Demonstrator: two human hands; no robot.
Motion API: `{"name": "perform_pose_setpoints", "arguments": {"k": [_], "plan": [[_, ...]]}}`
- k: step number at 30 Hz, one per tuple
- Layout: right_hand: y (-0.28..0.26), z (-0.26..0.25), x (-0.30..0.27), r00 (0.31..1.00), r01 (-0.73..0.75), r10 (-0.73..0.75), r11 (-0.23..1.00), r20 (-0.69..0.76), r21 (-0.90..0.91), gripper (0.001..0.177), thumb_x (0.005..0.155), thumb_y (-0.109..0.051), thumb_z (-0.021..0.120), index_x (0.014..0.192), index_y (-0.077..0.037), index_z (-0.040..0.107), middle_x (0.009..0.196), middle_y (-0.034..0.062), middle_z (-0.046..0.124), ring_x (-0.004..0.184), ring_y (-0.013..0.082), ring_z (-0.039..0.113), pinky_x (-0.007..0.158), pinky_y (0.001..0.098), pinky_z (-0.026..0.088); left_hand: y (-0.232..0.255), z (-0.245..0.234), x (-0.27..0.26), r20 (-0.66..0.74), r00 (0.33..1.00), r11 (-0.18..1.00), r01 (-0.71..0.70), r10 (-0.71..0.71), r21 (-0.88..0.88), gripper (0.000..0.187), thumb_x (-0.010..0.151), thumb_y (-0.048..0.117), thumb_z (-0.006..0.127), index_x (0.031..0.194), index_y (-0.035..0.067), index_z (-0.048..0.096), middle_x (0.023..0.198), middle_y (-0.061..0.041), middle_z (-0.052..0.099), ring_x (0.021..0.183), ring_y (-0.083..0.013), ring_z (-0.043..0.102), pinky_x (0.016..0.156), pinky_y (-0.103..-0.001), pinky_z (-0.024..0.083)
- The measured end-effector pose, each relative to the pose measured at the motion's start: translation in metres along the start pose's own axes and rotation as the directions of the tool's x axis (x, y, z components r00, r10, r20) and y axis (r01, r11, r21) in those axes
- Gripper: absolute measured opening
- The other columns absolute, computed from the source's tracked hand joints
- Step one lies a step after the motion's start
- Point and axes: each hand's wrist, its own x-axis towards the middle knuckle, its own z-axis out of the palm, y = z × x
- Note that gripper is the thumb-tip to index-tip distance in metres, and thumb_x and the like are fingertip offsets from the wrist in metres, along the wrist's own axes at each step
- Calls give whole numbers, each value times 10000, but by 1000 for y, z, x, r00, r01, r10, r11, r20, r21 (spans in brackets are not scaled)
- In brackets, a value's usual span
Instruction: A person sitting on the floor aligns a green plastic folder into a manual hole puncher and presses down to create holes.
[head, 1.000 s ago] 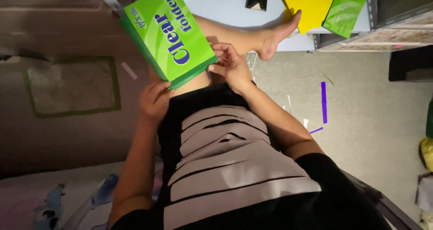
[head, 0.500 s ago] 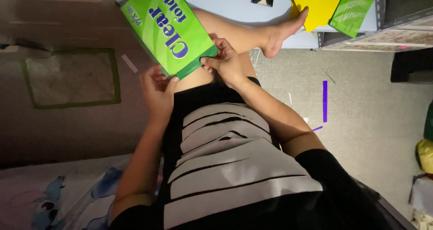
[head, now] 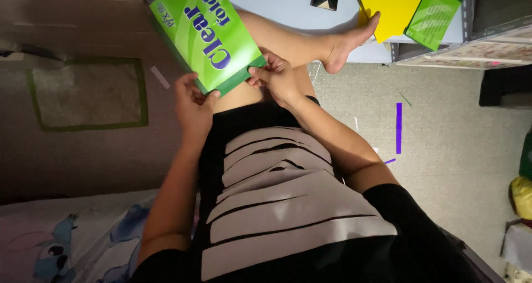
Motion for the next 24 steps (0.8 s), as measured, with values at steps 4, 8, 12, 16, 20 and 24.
{"name": "perform_pose_setpoints", "arguments": {"k": [4,8,12,16,20,24], "plan": [[-19,13,-10,1000,-5,3,998,20,64,205,853,124,738,996,42,616,779,201,721,609,254,758,488,271,647,3,3,0,4,1000,1000,-5,5,18,564,880,-65,792,1321,123,495,997,-129,618,747,-220,627,675,-332,550],[-22,30,-16,992,70,-74,997,104,36,417,740,163,842,1054,-11,631,853,159,731,707,256,771,561,279,661,19,1,-3,20,1000,1000,17,-17,6,563,880,-79,772,1321,133,495,1071,-161,651,849,-278,676,748,-373,583],[22,-2,-3,986,99,-105,994,131,54,669,750,213,819,1286,-64,530,845,148,717,710,259,758,553,287,659,31,12,-11,92,995,982,45,-28,-183,529,926,-83,707,1344,118,453,1194,-227,619,1012,-315,671,845,-419,591],[37,-13,1,991,86,-91,995,99,55,694,771,180,821,1296,-90,456,826,134,731,665,234,748,539,265,648,24,18,-17,99,994,997,-31,37,-65,432,949,40,739,1325,108,539,1183,-226,613,1001,-307,663,787,-403,610],[-49,38,-28,986,163,-163,987,39,5,834,774,193,805,1433,-103,388,807,75,706,690,186,738,602,223,654,0,16,-11,95,995,999,4,0,-40,448,948,117,772,1357,147,591,1093,-205,687,868,-241,694,695,-320,619],[18,-18,8,975,218,-216,975,48,-35,676,782,159,805,1340,-80,507,833,113,707,686,185,736,590,231,655,19,17,-10,137,991,993,15,1,-115,753,927,85,783,1521,127,323,1216,-297,666,958,-311,684,815,-415,610]]}}
